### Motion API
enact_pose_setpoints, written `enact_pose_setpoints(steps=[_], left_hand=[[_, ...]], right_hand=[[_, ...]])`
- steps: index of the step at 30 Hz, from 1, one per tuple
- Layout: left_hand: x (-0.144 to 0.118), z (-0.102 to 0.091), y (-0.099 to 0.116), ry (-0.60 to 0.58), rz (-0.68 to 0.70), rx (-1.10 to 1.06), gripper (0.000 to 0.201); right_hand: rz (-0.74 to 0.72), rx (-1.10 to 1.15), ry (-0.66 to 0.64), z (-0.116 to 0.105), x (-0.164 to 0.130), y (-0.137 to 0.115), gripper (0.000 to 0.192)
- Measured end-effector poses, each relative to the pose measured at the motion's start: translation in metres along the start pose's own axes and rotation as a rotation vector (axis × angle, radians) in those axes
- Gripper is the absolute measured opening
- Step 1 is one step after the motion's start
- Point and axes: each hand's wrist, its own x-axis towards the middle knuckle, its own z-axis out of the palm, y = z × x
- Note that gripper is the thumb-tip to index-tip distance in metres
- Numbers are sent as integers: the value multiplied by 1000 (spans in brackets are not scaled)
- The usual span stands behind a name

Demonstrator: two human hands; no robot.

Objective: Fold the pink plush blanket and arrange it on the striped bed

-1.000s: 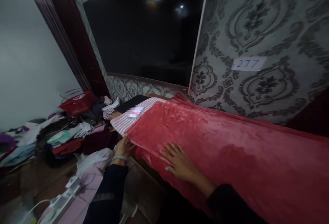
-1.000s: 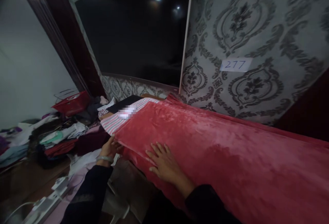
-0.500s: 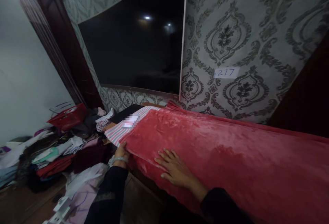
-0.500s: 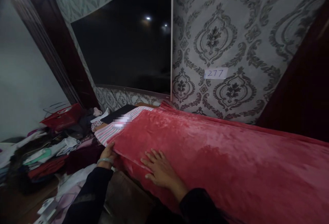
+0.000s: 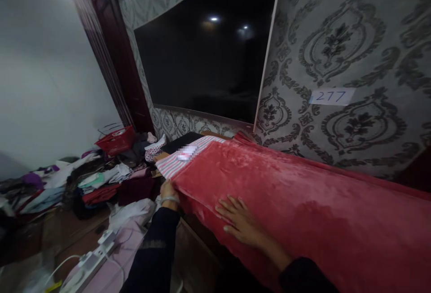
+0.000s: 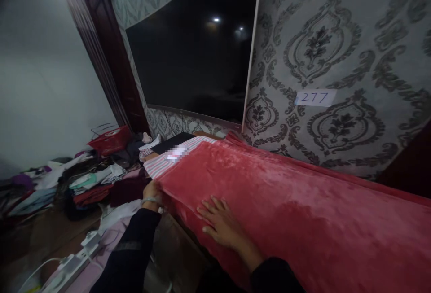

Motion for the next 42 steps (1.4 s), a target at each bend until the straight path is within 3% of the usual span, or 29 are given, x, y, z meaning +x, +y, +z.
enact_pose_setpoints(steps=[2,3,5,7,9,11,14,16,18,20,23,26,29,34,38,42], left_hand=[[-7,5,13,10,154,111,52],[-12,10,17,-38,273,243,54],[-25,26,20,-242,545,655,56],[-38,44,12,-477,734,1129,59],[-46,53,-3,-623,726,1465,62],[-47,50,-18,-677,643,1633,62],[-34,25,-28,-651,587,1570,55],[-20,10,-23,-608,569,1436,49],[-6,12,-14,-580,502,1305,38],[1,36,-6,-621,455,1147,29],[-2,104,-7,-858,510,1042,38],[-5,176,-23,-1022,621,1418,66],[6,221,-44,-999,628,1785,72],[53,237,-70,-873,586,1891,71],[80,240,-80,-841,584,1902,75],[90,247,-88,-780,599,1897,78]], right_hand=[[-59,105,-32,-6,2,8,58],[-86,171,-24,-12,4,14,55],[-108,256,66,-26,14,30,51],[-55,193,212,-41,28,48,53],[60,11,285,-49,40,60,56],[195,-144,238,-47,45,62,63],[234,-205,112,-29,37,47,67],[145,-159,60,-19,27,33,65],[15,-66,9,-20,21,24,61],[-93,21,15,-30,20,24,53],[-45,17,151,-53,28,34,48],[111,-53,146,-59,32,42,61],[55,-15,18,-43,28,41,67],[-71,64,25,-23,19,42,65],[-86,100,34,-27,18,45,64],[-95,151,56,-34,16,42,63]])
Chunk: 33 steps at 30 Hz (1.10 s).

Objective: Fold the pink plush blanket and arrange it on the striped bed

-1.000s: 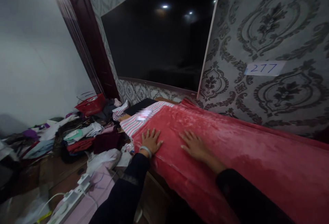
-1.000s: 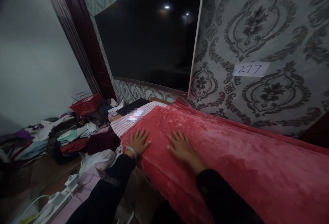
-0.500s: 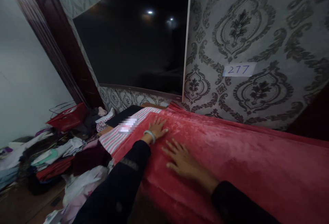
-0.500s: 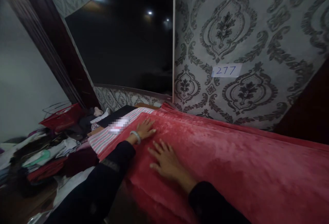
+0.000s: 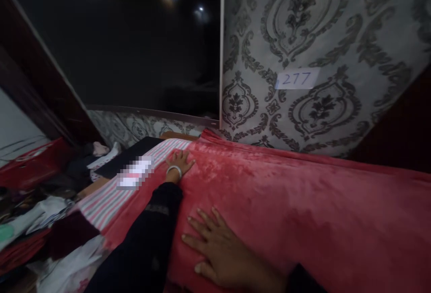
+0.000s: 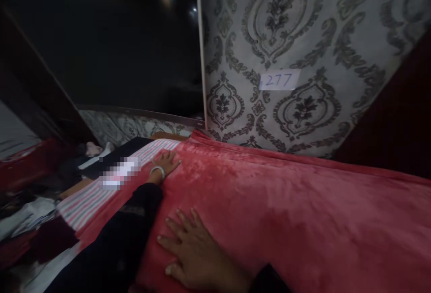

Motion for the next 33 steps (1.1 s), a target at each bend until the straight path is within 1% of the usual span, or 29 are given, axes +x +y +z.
enact_pose_setpoints(steps=[2,6,8,11,13,14,15,16,17,18,19,20,21,22,23,24,26,29,31,32,33], left_hand=[[3,2,2,32,-6,9,77],[4,2,4,45,-1,28,76],[3,-1,5,42,-5,36,76],[1,-12,8,41,-11,54,74],[-2,-21,16,56,2,74,73],[-5,-25,23,66,12,83,73],[-10,-27,32,76,29,89,73],[-16,-28,43,83,60,90,74],[-25,-27,55,84,110,85,75],[-35,-24,68,76,183,77,76],[-46,-19,81,60,280,71,76],[-58,-13,93,39,388,70,75],[-70,-6,103,16,485,74,74],[-80,0,112,-6,561,85,72],[-88,6,118,-19,607,99,70],[-94,9,122,-25,628,114,69],[-100,11,127,-36,622,142,67],[-106,4,131,-85,592,158,68],[-118,-1,135,-116,582,151,69],[-127,-2,138,-126,608,148,71],[-140,-3,141,-136,662,147,72]], right_hand=[[-25,20,14,-3,-2,-2,60],[-51,22,37,-4,-4,-3,57],[-53,16,35,-1,-3,-6,57],[-80,24,-15,0,-4,-12,55],[-146,51,-38,-7,-7,-12,55],[-164,67,-6,-14,-11,-8,54],[-157,70,61,-23,-16,-3,53],[-112,50,153,-34,-22,6,52],[-26,2,254,-45,-31,16,50],[87,-69,344,-56,-41,28,50],[205,-154,399,-64,-52,40,51],[303,-228,411,-70,-65,50,55],[365,-281,389,-71,-79,59,59],[395,-314,346,-69,-93,65,64],[393,-331,293,-63,-107,68,67],[373,-338,245,-55,-119,67,69],[329,-337,187,-36,-140,58,69],[289,-295,170,-13,-160,36,64],[276,-248,189,-4,-169,23,59],[272,-217,206,-2,-173,18,56],[268,-172,223,-2,-178,15,52]])
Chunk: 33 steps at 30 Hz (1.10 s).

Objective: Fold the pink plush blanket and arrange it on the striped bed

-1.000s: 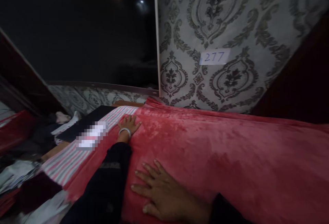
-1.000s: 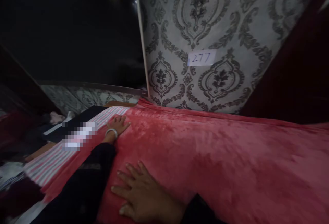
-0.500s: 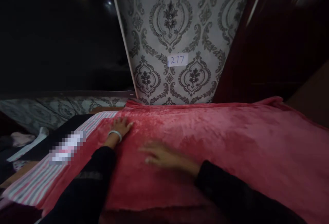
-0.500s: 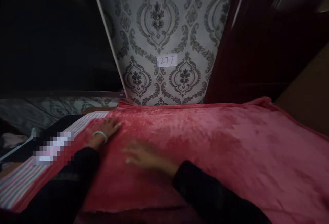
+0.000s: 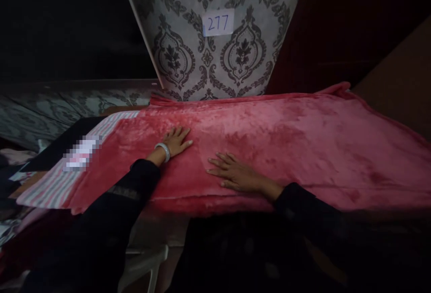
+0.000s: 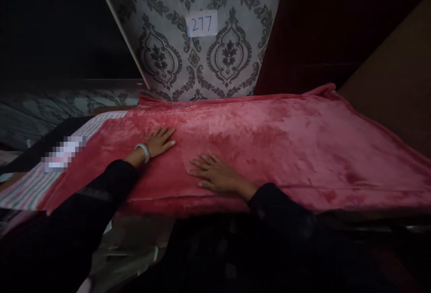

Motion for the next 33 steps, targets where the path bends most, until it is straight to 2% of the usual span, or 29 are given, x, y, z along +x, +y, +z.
enact_pose_setpoints(steps=[3,5,7,8,10,14,18,20,22,25,27,30,33], left_hand=[[-28,4,33,-45,270,-2,74],[-43,6,54,-72,404,-19,74],[-49,4,75,-73,468,-35,75],[-47,2,87,-67,492,-40,75],[-39,-5,113,-67,548,-44,75],[-12,-12,182,-52,693,-43,74],[-1,2,246,21,727,-28,74],[-3,12,264,14,742,-17,75],[-4,16,272,-39,819,-50,75],[5,7,280,-75,913,-143,68],[17,-1,292,-21,885,-160,67],[31,-2,320,49,807,-97,69],[35,5,347,-4,817,-11,72]], right_hand=[[83,193,87,-14,-19,9,42],[232,225,286,-29,-37,27,44],[415,104,535,-43,-61,49,46],[494,21,616,-47,-74,59,46],[623,-106,671,-50,-101,75,47],[754,-183,740,-30,-148,82,47],[818,-190,882,-6,-184,72,47],[828,-194,968,3,-200,67,47],[831,-210,1084,9,-213,61,48],[858,-265,1274,17,-221,53,48],[892,-303,1316,19,-219,48,47],[928,-331,1238,13,-216,47,47],[978,-367,1168,0,-223,54,49]])
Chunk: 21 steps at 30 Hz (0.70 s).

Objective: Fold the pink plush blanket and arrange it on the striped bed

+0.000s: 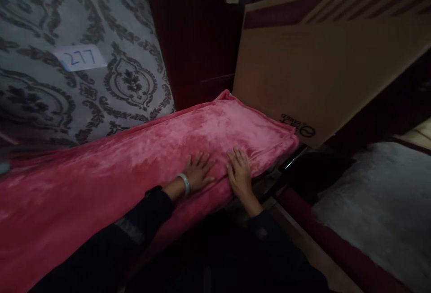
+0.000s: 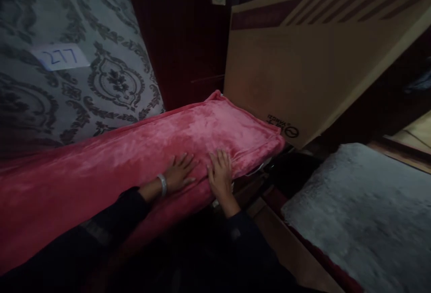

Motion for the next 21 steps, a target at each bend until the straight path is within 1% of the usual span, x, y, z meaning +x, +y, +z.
enact_pose_setpoints(steps=[1,3,6,7,9,11,12,13,14,15,17,19,20,21], left_hand=[[6,1,4,-27,18,-6,71],[18,-3,10,-24,55,-36,64],[51,-23,12,71,83,-52,58],[65,-29,12,103,67,-44,60],[95,-37,15,145,-11,-18,65],[118,-33,21,133,-96,8,68],[126,-28,25,115,-117,20,69],[131,-20,31,90,-109,26,70],[134,-13,36,64,-66,24,70],[135,-6,41,36,8,12,69],[137,3,49,-6,210,-37,65],[141,1,51,-27,399,-112,58],[146,-3,50,-5,445,-147,54],[151,-8,48,37,445,-172,52]], right_hand=[[12,-34,-5,-2,6,4,50],[52,-113,-22,-7,21,13,52],[132,-230,-82,-11,50,23,56],[149,-266,-112,-11,59,25,57],[173,-329,-182,-12,74,30,59],[229,-374,-247,-13,79,38,60],[271,-385,-258,-14,77,43,59],[312,-387,-245,-15,72,49,58],[341,-381,-210,-16,66,56,56],[351,-368,-158,-16,60,61,55],[328,-325,-56,-17,54,68,51],[282,-271,-5,-18,63,71,50],[260,-248,2,-18,72,71,51],[242,-234,5,-18,84,71,52]])
